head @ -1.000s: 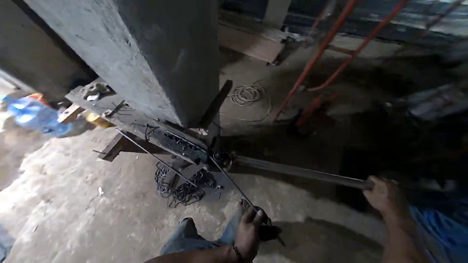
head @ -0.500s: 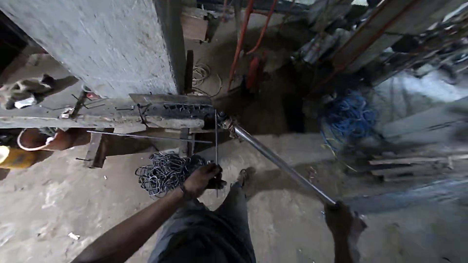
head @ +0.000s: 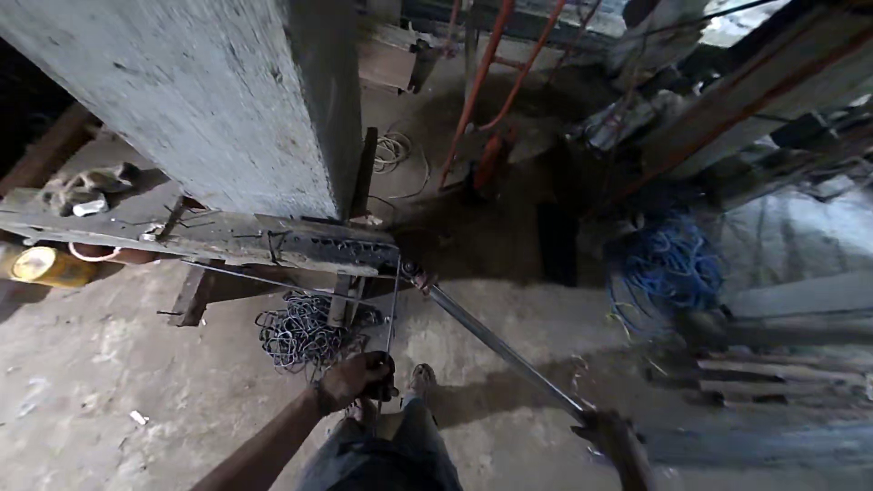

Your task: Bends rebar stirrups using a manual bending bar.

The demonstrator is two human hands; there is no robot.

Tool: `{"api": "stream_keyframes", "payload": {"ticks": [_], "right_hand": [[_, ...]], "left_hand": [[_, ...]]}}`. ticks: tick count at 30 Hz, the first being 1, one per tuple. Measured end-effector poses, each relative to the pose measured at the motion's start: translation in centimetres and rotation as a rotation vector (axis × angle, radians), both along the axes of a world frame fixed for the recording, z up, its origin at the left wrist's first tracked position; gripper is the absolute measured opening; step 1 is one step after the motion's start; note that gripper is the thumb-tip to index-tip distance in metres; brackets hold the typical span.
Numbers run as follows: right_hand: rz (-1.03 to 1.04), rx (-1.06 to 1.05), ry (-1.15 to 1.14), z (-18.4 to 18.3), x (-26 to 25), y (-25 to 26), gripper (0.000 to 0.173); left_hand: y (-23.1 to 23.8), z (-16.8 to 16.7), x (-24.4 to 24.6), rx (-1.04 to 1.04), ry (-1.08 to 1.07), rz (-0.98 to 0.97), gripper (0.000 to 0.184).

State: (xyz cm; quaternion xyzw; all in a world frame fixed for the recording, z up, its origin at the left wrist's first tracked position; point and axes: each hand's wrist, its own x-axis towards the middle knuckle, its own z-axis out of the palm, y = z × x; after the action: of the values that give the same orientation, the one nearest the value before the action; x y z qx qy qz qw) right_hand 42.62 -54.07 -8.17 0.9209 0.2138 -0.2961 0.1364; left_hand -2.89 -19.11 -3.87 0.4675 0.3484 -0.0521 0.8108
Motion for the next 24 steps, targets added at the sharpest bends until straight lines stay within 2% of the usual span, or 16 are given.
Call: {"api": "stream_keyframes", "payload": {"ticks": [1,3,5,6,8,9,11,12,14,16,18,19,21,23,24], "right_hand": [[-0.011,0.118,-0.020,-0.2,2.7,1.6,0.057],[-0.106,0.446,-0.194,1.8,5.0,7.6,0.054],[-0.167,0.726,-0.302,4.4,3.4,15.7,0.055],[-0.101,0.788,-0.285,4.9,1.5,19.5,0.055],[-0.014,0.814,-0.037,7.0,-7.2,26.4,0.052],[-0.037,0.842,0.205,8.2,-12.8,29.1,0.051],[-0.244,0.942,0.744,9.3,-23.2,32.6,0.046],[-0.461,1.006,0.939,9.7,-27.3,33.9,0.041],[-0.849,1.087,1.032,11.1,-31.7,36.0,0.026],[-0.991,1.133,1.044,13.3,-31.9,37.2,0.018],[-0.828,1.192,1.100,15.4,-32.0,37.0,0.015],[-0.629,1.235,1.101,16.5,-32.4,36.3,0.023],[-0.095,1.284,1.021,19.0,-33.2,34.8,0.033],[0.380,1.281,0.807,21.5,-33.4,33.0,0.032],[0.546,1.266,0.700,22.5,-32.9,32.2,0.032]], "left_hand": [[-0.1,0.0,0.0,0.014,0.000,0.006,0.025],[-0.3,0.1,-0.1,0.025,0.005,0.022,0.026],[-0.3,0.4,-0.4,0.032,-0.004,0.025,0.025],[-0.1,0.7,-0.5,0.033,-0.018,0.025,0.025],[0.2,1.1,-0.8,0.026,-0.095,0.020,0.024],[0.3,1.2,-0.8,0.036,-0.130,0.015,0.024],[0.5,1.6,-0.9,0.055,-0.177,0.021,0.023],[0.7,2.0,-1.1,0.064,-0.186,0.024,0.023],[1.2,3.4,-2.2,0.111,-0.153,0.073,0.028],[2.2,5.4,-3.8,0.342,-0.046,0.168,0.037],[3.4,5.7,-5.7,0.812,0.080,0.364,0.036],[3.9,6.1,-6.5,1.042,0.126,0.511,0.033],[4.9,8.4,-7.8,1.429,0.148,0.792,0.035],[6.1,10.8,-9.0,1.761,0.085,0.935,0.058],[6.6,11.9,-9.4,1.870,0.087,0.943,0.069]]}}
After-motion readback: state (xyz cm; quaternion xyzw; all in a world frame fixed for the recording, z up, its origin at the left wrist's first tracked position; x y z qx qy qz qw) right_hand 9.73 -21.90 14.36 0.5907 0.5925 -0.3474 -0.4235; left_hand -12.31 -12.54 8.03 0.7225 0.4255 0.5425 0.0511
